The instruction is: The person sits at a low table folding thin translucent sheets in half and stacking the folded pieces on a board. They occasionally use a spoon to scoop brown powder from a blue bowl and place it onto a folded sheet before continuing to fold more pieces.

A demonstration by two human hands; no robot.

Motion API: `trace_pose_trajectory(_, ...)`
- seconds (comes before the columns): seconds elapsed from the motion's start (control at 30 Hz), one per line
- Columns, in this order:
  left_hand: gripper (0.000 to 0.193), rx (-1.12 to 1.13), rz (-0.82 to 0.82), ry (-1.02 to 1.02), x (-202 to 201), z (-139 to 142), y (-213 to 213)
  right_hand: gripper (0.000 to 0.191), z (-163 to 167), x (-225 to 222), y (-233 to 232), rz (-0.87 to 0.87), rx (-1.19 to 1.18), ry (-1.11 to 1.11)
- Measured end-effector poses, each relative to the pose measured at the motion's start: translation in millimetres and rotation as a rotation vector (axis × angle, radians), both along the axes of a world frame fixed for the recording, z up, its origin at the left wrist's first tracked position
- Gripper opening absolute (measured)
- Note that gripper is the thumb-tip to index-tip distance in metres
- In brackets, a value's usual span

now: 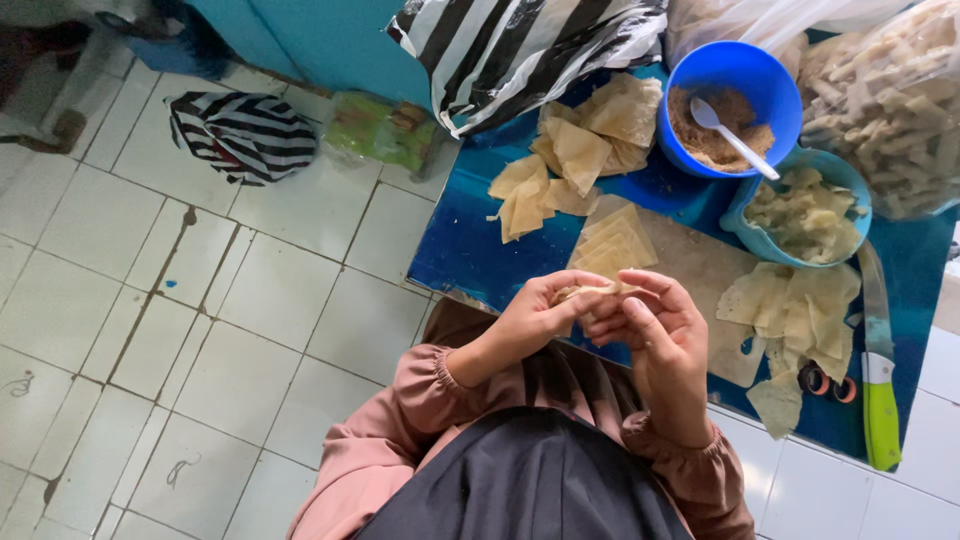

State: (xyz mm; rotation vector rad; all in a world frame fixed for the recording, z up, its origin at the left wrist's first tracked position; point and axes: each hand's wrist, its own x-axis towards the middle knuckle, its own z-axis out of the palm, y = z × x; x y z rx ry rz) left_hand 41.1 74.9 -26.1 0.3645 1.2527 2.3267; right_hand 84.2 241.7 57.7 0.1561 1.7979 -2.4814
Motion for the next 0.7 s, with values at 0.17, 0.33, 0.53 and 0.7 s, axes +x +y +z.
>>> trace_pose_trajectory(0.17,0.028,-0.152,0.029,0.099,-2,6,-1,0.025,-9,3,19,-0.029,0.285,-0.027)
trace_pose_trajectory(0.33,0.027,-0.277,-0.123,0.146,-8,20,-6,0.014,-14,-2,34,0.139,0.709,0.339)
trace_pose_trajectory(0.53,0.025,-0.449,0.031,0.308,-7,36,-11,0.012,-25,0,35,-0.054,0.034,-0.043)
trace_pose_trajectory(0.7,0.025,-0.506,0.154,0.334,6,40,-10,0.013,-11,11,18,-0.179,0.491,0.146)
